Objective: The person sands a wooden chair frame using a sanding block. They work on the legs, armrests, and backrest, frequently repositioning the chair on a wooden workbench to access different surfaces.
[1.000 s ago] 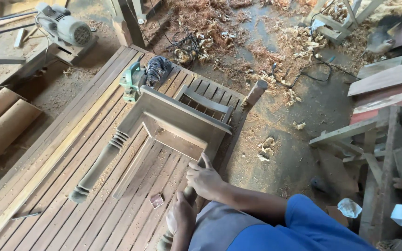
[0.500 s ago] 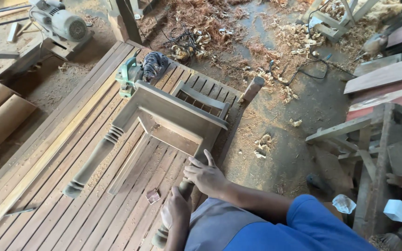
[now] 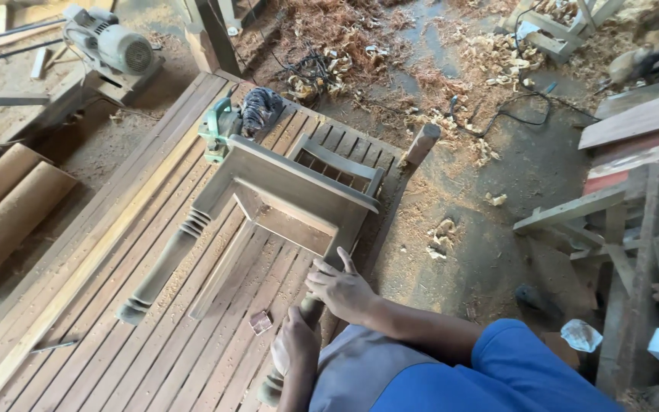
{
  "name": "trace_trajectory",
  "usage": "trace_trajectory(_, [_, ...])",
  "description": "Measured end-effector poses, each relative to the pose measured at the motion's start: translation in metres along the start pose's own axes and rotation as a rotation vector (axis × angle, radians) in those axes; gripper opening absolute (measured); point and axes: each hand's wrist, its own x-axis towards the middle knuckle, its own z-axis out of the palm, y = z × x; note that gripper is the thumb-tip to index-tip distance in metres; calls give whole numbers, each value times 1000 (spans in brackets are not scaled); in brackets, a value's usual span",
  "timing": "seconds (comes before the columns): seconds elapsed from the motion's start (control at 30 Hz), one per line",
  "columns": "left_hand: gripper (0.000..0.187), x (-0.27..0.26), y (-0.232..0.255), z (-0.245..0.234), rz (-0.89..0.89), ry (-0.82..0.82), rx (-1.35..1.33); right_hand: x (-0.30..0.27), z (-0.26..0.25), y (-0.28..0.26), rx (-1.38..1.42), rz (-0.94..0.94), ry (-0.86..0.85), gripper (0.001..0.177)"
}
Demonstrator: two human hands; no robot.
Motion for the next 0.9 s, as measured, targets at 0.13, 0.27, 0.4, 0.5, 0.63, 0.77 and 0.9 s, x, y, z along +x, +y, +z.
trace_trajectory(0.13, [28,1,3,-4,-29,-70,12,16,-11,-5,128,61,-182,30])
trace_trajectory(0.27, [31,3,-1,3,-5,-43,-9,7,-1,-1,61,32,-19,21])
trace_trajectory(0.4, [31,-2,8,-22,-38,-128,40,3,-4,-1,104,35,-18,26])
trace_trajectory(0.5, [29,-1,16,-36,-67,-126,43,18,17,0,28,0,92,18])
trace_trajectory(0.63, [28,0,8,-13,-58,-122,-4,-4,15,4,43,1,187,23])
trace_trajectory(0.77, [37,0,22,-43,-82,-140,-36,-37,-4,18,209,35,99,19])
trace_trajectory(0.9, [42,4,52,-87,-49,-179,-96,-74,2,35,581,477,-88,33])
